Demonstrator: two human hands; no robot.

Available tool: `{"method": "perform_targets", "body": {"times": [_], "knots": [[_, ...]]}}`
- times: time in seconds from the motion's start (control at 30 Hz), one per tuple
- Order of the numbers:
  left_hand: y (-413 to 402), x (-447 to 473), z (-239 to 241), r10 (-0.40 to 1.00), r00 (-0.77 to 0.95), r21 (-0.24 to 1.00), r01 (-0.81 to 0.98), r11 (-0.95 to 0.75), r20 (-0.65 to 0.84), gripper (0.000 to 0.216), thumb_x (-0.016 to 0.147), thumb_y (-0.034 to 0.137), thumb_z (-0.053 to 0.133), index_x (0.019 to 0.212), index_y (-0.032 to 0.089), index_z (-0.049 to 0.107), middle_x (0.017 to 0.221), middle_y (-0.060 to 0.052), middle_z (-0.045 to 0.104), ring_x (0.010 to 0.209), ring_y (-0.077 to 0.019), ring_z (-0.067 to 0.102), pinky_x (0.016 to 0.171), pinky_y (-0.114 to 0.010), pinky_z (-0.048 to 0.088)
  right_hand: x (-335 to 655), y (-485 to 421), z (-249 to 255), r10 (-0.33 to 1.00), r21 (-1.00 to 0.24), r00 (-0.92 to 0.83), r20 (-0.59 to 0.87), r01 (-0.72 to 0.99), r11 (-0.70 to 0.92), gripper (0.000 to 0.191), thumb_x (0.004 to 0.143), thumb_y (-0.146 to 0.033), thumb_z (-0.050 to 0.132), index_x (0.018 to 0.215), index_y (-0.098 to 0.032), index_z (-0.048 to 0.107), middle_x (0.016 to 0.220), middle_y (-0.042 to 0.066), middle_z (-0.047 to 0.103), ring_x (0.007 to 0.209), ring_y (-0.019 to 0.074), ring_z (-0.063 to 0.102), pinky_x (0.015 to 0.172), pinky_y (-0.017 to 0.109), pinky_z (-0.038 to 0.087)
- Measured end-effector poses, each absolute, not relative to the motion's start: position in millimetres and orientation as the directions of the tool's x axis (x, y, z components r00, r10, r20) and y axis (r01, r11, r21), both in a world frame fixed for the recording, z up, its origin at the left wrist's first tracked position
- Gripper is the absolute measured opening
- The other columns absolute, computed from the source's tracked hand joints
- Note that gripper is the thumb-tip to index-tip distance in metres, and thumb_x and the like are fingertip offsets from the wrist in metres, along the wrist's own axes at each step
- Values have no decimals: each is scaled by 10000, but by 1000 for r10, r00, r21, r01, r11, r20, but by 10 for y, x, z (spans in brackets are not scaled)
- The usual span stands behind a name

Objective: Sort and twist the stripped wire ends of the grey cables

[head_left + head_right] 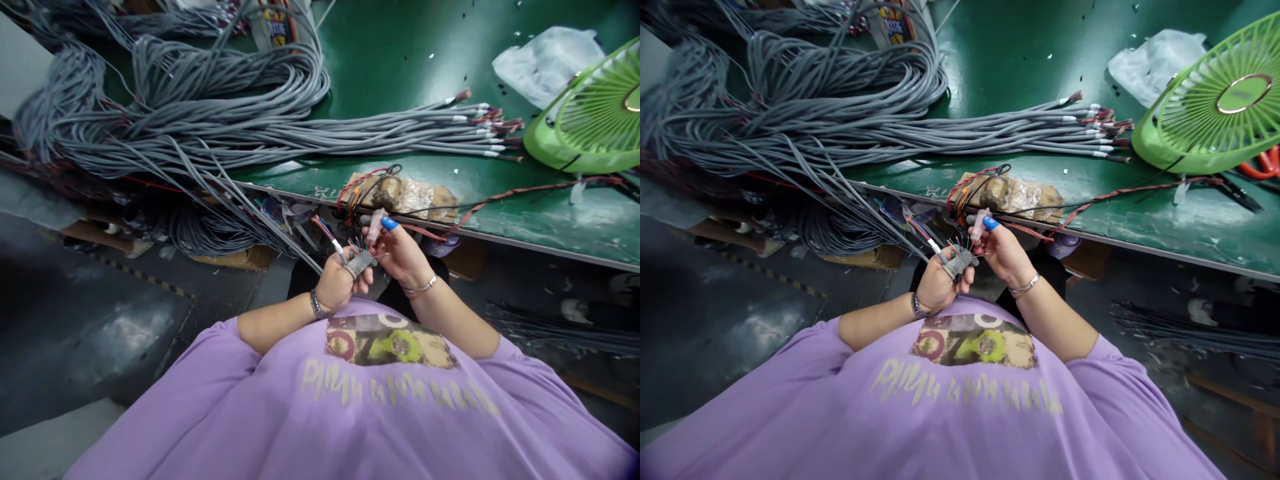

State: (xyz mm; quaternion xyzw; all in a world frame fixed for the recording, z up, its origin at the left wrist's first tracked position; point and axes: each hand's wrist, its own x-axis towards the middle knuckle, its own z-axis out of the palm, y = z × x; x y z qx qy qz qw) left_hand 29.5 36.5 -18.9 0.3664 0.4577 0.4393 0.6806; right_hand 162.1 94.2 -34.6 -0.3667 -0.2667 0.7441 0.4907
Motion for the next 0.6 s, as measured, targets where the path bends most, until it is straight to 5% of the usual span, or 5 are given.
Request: {"method": "perform_targets", "body": {"times": [0.1,0.6], "knots": [[399,313,-177,940,169,900,-278,335,-297,439,700,559,732,751,177,520,525,41,605,345,-60,500,329,-170,262,1618,929,-349,931,-769,-220,-290,-526,-364,382,642,-517,808,768,-197,642,720,-13,658,575,97,540,522,238,418],[440,356,-205,940,163,890,-305,338,-301,439,716,566,724,762,171,539,539,34,609,347,-58,500,322,-171,246,1586,967,-360,933,-737,-168,-317,-576,-354,536,657,-697,751,784,-186,654,651,-10,671,507,94,550,456,227,408]]}}
